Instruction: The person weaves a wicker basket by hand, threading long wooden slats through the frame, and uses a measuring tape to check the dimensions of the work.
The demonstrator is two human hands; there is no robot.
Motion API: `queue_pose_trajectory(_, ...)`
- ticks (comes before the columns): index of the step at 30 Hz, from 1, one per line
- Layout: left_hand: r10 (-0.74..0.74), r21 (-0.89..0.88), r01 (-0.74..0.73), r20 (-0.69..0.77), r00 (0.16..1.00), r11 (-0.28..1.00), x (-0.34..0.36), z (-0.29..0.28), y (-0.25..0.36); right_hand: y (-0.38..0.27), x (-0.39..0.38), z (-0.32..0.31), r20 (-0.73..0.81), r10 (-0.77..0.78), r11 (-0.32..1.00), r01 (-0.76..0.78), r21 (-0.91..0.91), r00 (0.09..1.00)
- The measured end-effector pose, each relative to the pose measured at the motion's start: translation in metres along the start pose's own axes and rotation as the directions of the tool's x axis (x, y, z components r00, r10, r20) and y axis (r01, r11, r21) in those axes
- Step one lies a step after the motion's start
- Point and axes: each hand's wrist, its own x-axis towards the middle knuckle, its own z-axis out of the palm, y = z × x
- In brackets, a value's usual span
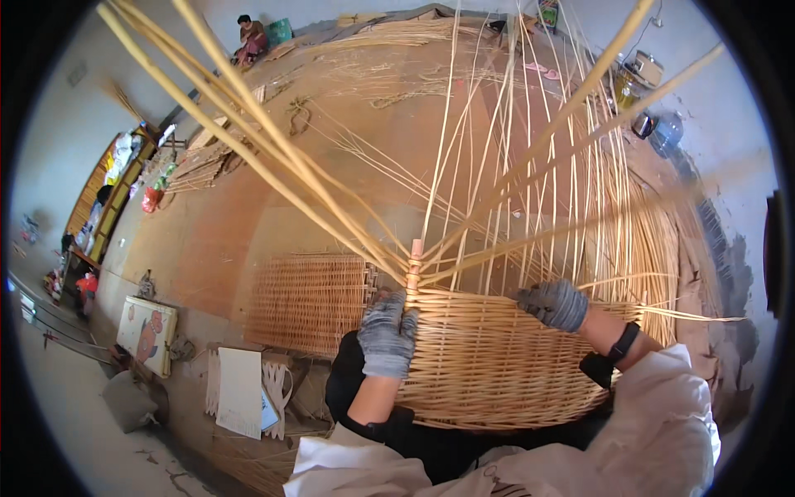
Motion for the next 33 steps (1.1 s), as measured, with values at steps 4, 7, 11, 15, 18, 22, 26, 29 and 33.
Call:
queue_pose_trajectory(4,0.069,0.215,-0.136,0.292,0.954,0.967,0.024,0.024,0.058,-0.018,-0.009,-0.011,0.156,0.222,0.973,-0.208,-0.104,0.962)
queue_pose_trajectory(7,-0.123,0.555,-0.341,0.637,0.761,0.759,0.067,0.030,0.033,-0.036,0.012,-0.001,0.105,0.150,0.986,-0.141,-0.095,0.983)
queue_pose_trajectory(11,-0.401,0.453,0.036,0.745,0.533,0.891,0.085,0.036,0.026,-0.038,-0.004,0.002,-0.007,0.184,0.974,-0.183,-0.134,0.983)
queue_pose_trajectory(15,-0.422,0.324,0.281,0.560,0.713,0.904,0.065,0.039,0.031,-0.018,-0.034,0.041,0.100,0.058,0.983,-0.040,-0.179,0.993)
queue_pose_trajectory(18,-0.397,0.296,0.288,0.438,0.806,0.911,0.050,0.031,0.010,-0.002,-0.021,0.027,-0.044,0.613,0.715,-0.531,0.455,0.789)
queue_pose_trajectory(22,-0.467,0.453,0.314,0.281,0.838,0.835,0.054,0.052,0.023,0.071,0.107,0.022,-0.284,0.593,0.629,-0.215,0.747,0.753)
queue_pose_trajectory(26,-0.504,0.642,0.270,0.212,0.837,0.718,0.069,0.064,0.033,0.095,0.159,0.061,-0.626,0.568,0.807,-0.216,0.549,0.534)
queue_pose_trajectory(29,-0.555,0.652,0.174,0.440,0.706,0.738,0.076,0.065,0.007,0.143,0.070,0.094,-0.197,0.586,-0.181,0.364,0.914,0.786)
queue_pose_trajectory(33,-0.644,0.778,0.192,0.325,0.692,0.598,0.080,0.047,0.054,0.007,0.032,0.050,-0.218,0.658,-0.475,0.622,0.623,0.721)
